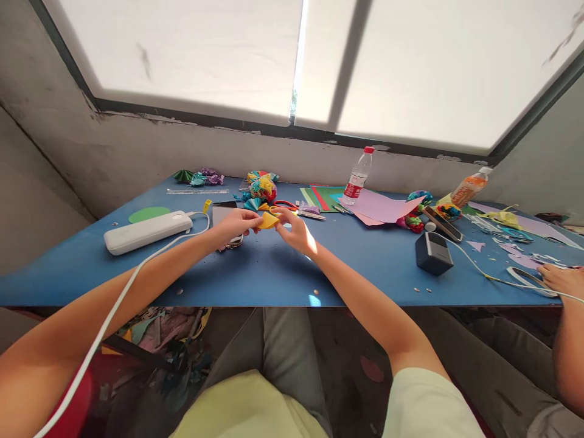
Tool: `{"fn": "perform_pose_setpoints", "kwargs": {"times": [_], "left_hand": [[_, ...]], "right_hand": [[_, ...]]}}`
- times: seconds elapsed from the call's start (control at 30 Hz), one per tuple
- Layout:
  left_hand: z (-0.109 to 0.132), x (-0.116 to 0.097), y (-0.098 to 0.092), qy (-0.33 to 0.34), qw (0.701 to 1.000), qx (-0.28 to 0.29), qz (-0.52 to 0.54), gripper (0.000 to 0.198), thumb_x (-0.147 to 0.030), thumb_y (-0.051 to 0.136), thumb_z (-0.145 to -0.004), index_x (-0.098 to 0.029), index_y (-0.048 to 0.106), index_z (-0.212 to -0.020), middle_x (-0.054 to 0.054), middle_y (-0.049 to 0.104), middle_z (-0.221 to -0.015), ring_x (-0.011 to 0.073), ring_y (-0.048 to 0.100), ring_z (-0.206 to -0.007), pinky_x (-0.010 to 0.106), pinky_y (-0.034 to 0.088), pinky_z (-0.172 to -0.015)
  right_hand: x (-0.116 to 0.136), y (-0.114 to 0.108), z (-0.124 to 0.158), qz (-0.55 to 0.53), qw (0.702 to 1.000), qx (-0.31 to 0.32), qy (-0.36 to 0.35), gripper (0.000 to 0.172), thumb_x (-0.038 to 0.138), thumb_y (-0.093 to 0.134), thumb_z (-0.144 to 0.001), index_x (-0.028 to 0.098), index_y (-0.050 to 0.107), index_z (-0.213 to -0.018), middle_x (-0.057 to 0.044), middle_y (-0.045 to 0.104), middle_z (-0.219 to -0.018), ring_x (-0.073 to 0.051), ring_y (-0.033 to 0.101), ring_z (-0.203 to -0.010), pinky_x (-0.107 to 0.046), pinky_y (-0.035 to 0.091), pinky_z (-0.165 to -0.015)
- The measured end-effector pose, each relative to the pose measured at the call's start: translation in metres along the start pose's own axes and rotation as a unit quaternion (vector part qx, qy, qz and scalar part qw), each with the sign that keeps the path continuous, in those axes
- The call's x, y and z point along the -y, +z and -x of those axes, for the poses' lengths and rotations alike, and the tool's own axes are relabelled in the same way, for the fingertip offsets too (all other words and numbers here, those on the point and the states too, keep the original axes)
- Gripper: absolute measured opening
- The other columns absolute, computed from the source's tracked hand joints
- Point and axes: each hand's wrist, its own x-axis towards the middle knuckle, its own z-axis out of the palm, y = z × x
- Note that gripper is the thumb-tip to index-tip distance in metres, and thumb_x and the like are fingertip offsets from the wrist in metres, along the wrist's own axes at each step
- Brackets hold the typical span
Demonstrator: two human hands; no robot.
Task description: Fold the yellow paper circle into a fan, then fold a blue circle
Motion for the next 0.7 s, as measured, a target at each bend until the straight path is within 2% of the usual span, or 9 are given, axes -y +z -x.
{"fn": "perform_pose_setpoints", "kwargs": {"times": [0.13, 0.23, 0.33, 0.4, 0.5, 0.6, 0.7], "left_hand": [[0.003, -0.001, 0.004, 0.011, 0.999, 0.036, -0.008, 0.024, -0.037, 0.057, -0.072, -0.014, 0.066, -0.070, 0.002, 0.060, -0.056, 0.0104, 0.050, -0.051, 0.021, 0.035, -0.047], [0.002, -0.001, 0.005, 0.026, 0.999, 0.037, -0.025, 0.023, -0.035, 0.055, -0.072, -0.014, 0.064, -0.066, 0.001, 0.058, -0.056, 0.0112, 0.051, -0.053, 0.022, 0.038, -0.051], [0.001, -0.002, 0.004, 0.043, 0.997, 0.028, -0.053, 0.024, -0.034, 0.051, -0.074, -0.014, 0.063, -0.065, 0.002, 0.059, -0.057, 0.0121, 0.052, -0.055, 0.023, 0.039, -0.053], [0.000, -0.003, 0.004, 0.062, 0.995, 0.021, -0.080, 0.026, -0.034, 0.048, -0.075, -0.014, 0.062, -0.065, 0.002, 0.059, -0.058, 0.0125, 0.052, -0.055, 0.023, 0.038, -0.053], [0.001, -0.005, 0.003, 0.101, 0.986, 0.002, -0.134, 0.028, -0.033, 0.046, -0.077, -0.015, 0.061, -0.063, 0.002, 0.059, -0.060, 0.0132, 0.051, -0.057, 0.024, 0.036, -0.053], [0.002, -0.003, 0.000, 0.135, 0.973, -0.020, -0.187, 0.028, -0.032, 0.044, -0.079, -0.015, 0.060, -0.063, 0.003, 0.060, -0.063, 0.0138, 0.050, -0.058, 0.025, 0.034, -0.054], [0.002, 0.001, -0.005, 0.157, 0.957, -0.046, -0.239, 0.029, -0.031, 0.041, -0.081, -0.015, 0.060, -0.066, 0.004, 0.059, -0.063, 0.0150, 0.050, -0.058, 0.026, 0.033, -0.053]], "right_hand": [[-0.003, 0.002, -0.001, 0.013, 1.000, 0.008, 0.005, 0.032, 0.017, 0.048, -0.076, 0.017, 0.059, -0.106, -0.003, 0.066, -0.082, -0.015, 0.060, -0.075, -0.027, 0.048, -0.073], [-0.005, -0.002, -0.002, 0.075, 0.997, 0.026, -0.024, 0.026, 0.014, 0.047, -0.075, 0.018, 0.067, -0.091, -0.001, 0.066, -0.073, -0.013, 0.059, -0.067, -0.025, 0.046, -0.069], [-0.004, -0.007, -0.005, 0.167, 0.983, -0.001, -0.071, 0.023, 0.015, 0.048, -0.075, 0.019, 0.070, -0.081, -0.002, 0.067, -0.070, -0.014, 0.057, -0.067, -0.027, 0.043, -0.074], [-0.002, -0.008, -0.006, 0.188, 0.979, -0.018, -0.074, 0.024, 0.015, 0.047, -0.076, 0.018, 0.071, -0.078, -0.002, 0.067, -0.069, -0.014, 0.056, -0.066, -0.027, 0.042, -0.073], [0.000, -0.007, -0.007, 0.145, 0.989, -0.025, -0.030, 0.026, 0.016, 0.046, -0.075, 0.018, 0.071, -0.080, -0.002, 0.067, -0.071, -0.015, 0.057, -0.069, -0.026, 0.043, -0.070], [-0.002, -0.006, -0.007, 0.056, 0.998, -0.032, 0.018, 0.024, 0.022, 0.048, -0.077, 0.017, 0.069, -0.087, -0.002, 0.067, -0.072, -0.016, 0.060, -0.073, -0.027, 0.045, -0.072], [-0.007, -0.012, -0.008, -0.007, 0.995, -0.084, 0.054, 0.025, 0.034, 0.048, -0.082, 0.018, 0.064, -0.093, -0.002, 0.065, -0.068, -0.016, 0.059, -0.065, -0.031, 0.047, -0.071]]}}
